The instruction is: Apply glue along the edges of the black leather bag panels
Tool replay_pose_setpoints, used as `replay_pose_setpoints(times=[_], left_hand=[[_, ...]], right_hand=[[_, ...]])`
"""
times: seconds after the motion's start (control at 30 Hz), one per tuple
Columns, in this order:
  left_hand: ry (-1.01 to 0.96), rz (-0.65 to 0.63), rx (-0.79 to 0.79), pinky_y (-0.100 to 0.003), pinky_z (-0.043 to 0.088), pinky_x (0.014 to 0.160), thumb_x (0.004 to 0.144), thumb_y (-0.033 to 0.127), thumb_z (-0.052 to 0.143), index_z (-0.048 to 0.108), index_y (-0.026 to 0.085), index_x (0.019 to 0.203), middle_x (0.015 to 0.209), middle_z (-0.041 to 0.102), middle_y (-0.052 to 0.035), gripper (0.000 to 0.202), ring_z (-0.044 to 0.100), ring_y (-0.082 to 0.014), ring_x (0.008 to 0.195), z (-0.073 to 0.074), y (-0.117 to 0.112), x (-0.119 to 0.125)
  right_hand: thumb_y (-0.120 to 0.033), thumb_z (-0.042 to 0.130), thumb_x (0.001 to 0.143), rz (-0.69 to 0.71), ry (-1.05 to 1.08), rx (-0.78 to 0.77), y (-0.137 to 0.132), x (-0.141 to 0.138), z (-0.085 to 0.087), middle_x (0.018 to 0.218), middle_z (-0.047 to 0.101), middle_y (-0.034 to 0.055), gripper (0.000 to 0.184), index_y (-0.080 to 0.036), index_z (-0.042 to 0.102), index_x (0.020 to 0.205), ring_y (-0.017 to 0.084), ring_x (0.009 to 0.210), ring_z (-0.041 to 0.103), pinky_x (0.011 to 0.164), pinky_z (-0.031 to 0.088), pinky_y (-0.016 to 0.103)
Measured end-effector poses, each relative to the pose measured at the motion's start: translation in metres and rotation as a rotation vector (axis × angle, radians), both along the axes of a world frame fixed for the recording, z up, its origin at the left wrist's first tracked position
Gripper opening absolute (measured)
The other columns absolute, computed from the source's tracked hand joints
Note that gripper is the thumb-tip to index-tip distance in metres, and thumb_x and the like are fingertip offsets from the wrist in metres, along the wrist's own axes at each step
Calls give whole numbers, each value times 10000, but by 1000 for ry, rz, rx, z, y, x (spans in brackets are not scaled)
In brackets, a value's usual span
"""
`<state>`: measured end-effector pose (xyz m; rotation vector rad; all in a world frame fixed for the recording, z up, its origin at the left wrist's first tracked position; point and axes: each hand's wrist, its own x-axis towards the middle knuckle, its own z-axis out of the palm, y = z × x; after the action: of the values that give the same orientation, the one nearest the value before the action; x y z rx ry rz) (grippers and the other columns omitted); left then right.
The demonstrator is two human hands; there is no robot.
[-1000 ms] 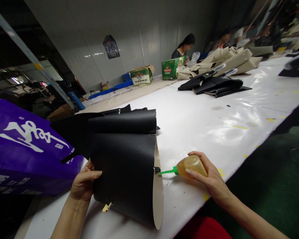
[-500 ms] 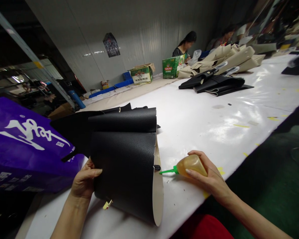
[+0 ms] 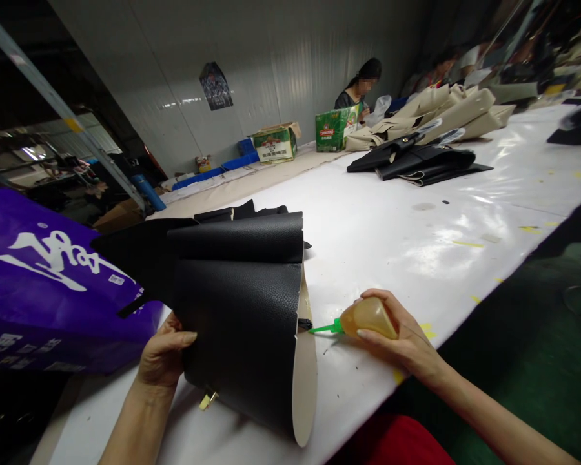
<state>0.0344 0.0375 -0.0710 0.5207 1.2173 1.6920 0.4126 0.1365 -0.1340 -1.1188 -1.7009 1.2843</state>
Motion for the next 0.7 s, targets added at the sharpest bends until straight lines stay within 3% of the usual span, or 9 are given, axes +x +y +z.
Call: replay_pose_setpoints(times=[0.1, 0.27, 0.5, 0.7], left_hand=[[10, -15, -13, -265, 598, 558, 377, 93, 818, 789, 217, 814, 753, 759, -44, 455, 682, -203, 556, -5, -7, -3], [43, -72, -17, -316, 609, 578, 406, 127, 828, 793, 225, 824, 754, 761, -51, 431, 697, -243, 593, -16, -21, -12], [57, -118, -44, -266, 580, 495, 392, 117, 831, 792, 239, 736, 637, 734, -30, 368, 664, -207, 508, -23, -32, -19], [77, -121, -31, -265, 571, 488, 402, 127, 834, 788, 230, 705, 605, 722, -30, 323, 646, -198, 488, -24, -37, -14]], right_hand=[[-469, 747, 759, 17, -10, 15, 1, 4, -2, 1048, 562, 8, 560, -283, 438, 1187, 215, 915, 574, 805, 477, 303], [-436, 761, 748, 170, 80, -80, -9, 10, 0, 1059, 583, 9, 541, -279, 460, 1169, 224, 924, 584, 777, 474, 301], [-464, 733, 763, 42, 2, 42, 3, 3, 0, 1025, 576, 13, 539, -265, 453, 1177, 229, 921, 575, 815, 459, 322], [-454, 735, 746, 190, 29, -84, -19, 8, 5, 1029, 596, 11, 517, -266, 481, 1156, 227, 878, 588, 753, 471, 311]])
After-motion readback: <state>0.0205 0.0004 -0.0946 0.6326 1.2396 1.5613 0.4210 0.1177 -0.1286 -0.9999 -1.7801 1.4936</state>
